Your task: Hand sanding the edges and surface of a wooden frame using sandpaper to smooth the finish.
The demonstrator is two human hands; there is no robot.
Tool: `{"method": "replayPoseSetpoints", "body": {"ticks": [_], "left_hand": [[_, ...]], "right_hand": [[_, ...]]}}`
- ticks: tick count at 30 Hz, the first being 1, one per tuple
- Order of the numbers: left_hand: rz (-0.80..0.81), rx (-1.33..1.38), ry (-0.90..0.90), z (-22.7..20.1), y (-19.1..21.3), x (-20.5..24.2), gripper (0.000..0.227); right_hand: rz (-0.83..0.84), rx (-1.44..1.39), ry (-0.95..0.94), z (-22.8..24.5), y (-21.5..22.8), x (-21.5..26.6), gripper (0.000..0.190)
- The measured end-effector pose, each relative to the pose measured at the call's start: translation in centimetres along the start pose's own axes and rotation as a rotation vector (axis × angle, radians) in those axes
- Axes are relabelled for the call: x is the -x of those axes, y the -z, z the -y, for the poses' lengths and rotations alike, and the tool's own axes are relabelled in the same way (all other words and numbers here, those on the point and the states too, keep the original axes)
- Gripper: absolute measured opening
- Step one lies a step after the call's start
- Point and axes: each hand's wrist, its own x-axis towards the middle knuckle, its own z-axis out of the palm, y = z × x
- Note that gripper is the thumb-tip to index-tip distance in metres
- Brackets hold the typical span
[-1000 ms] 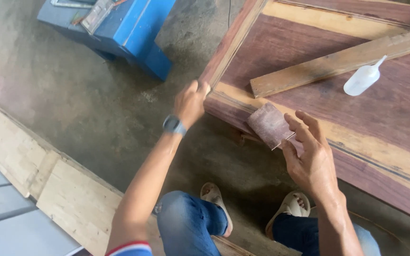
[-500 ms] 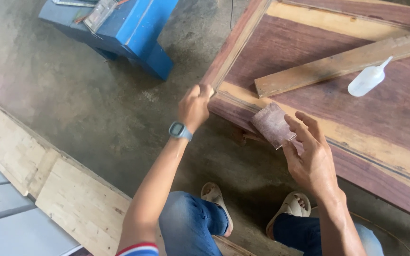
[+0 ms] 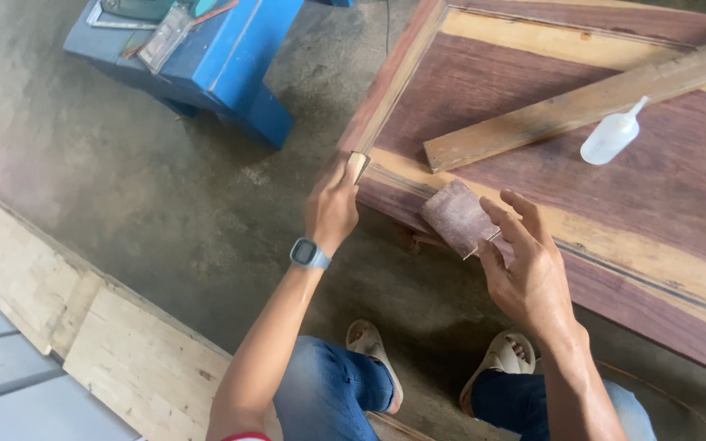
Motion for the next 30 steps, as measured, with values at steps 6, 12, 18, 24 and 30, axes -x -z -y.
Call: {"method": "replayPoseSetpoints", "body": {"ticks": [6,12,18,24,30], "left_hand": [[-0.23,0.202,-0.054,2.4,-1.3,-3.6,0.032],[0.242,0.047,-0.063,1.9,-2.6,-8.8,0.051],[0.279,0.109,0.079,4.1,-6.6,-13.3,0.055],[0.273,0.074,-0.017,-1.0,-1.7,-6.1,0.058],[0.267,0.074,0.061,1.4,-5.0,-13.2,0.056]], "right_hand": [[-0.012,-0.004,0.002,-0.1,0.5,-0.2,0.05],[-0.014,0.014,-0.041,0.0,0.6,-0.3,0.05],[0.012,0.026,-0.035,-0.4,0.0,-0.3,0.051],[0.029,0.017,-0.047,0.0,0.0,0.0,0.051],[0.078,0.034,-0.089,0.2,-0.1,-0.4,0.049]]}}
